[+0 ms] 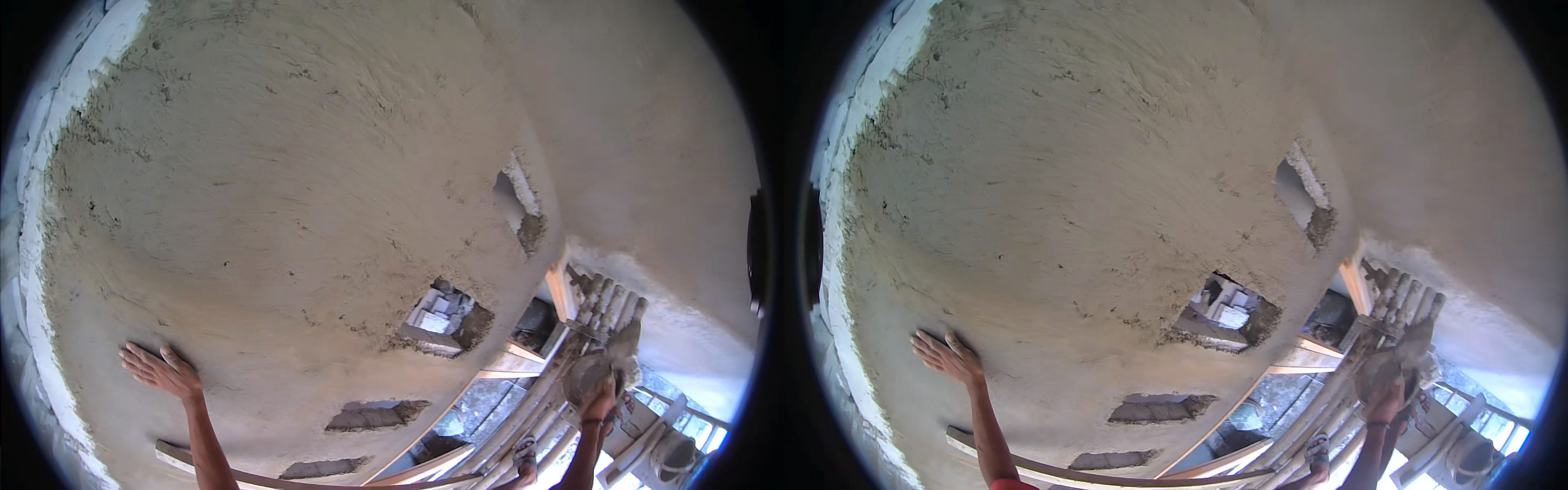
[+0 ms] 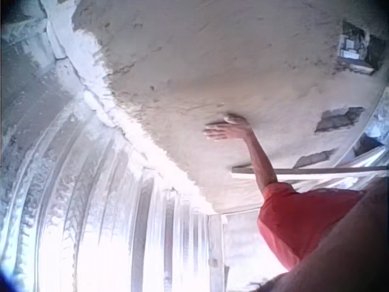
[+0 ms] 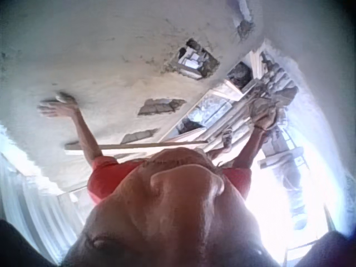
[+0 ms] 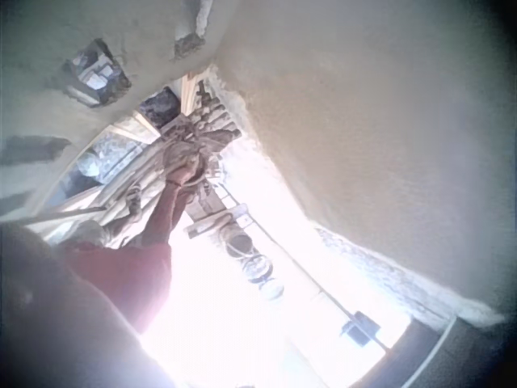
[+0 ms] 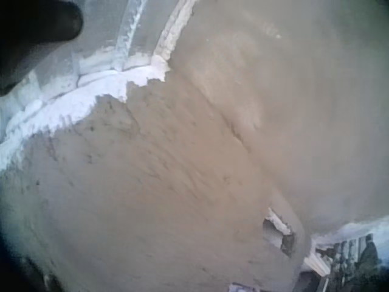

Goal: The person applies plaster to a concrete wall using a trowel and then smooths it out using a long wooden board.

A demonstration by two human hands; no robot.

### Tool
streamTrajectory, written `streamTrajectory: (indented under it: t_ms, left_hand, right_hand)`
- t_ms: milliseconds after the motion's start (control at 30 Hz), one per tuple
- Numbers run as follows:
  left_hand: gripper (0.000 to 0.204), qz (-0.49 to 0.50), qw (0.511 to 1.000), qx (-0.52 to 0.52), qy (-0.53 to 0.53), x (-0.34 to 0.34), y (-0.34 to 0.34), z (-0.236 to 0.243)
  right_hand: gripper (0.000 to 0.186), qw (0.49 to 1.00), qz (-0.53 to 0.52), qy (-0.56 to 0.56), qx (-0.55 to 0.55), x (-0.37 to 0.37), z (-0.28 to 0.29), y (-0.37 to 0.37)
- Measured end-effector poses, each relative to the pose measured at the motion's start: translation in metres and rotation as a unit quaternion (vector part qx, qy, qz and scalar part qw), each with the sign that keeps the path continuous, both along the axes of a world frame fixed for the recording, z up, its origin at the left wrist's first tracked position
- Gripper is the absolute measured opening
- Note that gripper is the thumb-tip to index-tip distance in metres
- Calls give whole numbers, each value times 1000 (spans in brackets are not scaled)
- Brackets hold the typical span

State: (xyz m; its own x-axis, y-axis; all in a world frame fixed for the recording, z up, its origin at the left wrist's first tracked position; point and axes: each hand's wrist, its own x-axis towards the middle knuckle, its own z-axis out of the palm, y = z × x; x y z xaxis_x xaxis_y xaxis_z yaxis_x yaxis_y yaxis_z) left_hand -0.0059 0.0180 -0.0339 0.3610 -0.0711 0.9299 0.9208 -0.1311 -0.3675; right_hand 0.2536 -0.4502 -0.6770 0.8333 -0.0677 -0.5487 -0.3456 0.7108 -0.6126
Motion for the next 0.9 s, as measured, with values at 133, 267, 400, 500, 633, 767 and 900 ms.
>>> streamTrajectory:
  t_ms: [133, 267, 400, 500, 633, 767, 900]
  left_hand:
    - [71, -27, 1000, -3, 2, 12, -8, 7]
    - [73, -33, 999, -14, 1, 7, -4, 8]
    - [73, -30, 999, -28, -9, 7, -9, 13]
    - [72, -37, 999, -31, -9, 6, -12, 16]
    - [72, -49, 999, -23, -7, 12, -12, 20]
    - [72, -47, 998, -28, -14, 6, -9, 14]
    - [73, -37, 999, -33, -23, 7, -11, 13]
  right_hand:
    - [28, 980, -84, -134, 122, 67, 181, 28]
    - [27, 948, -172, -254, 81, 113, 300, 34]
    - [33, 901, -287, -321, -42, 151, 373, 48]
    - [37, 878, -341, -291, -167, 181, 393, 72]
    - [33, 847, -270, -171, -424, 233, 377, 146]
    - [42, 641, 85, -434, -627, 223, 331, 178]
    - [46, 724, 113, -423, -533, 150, 287, 90]
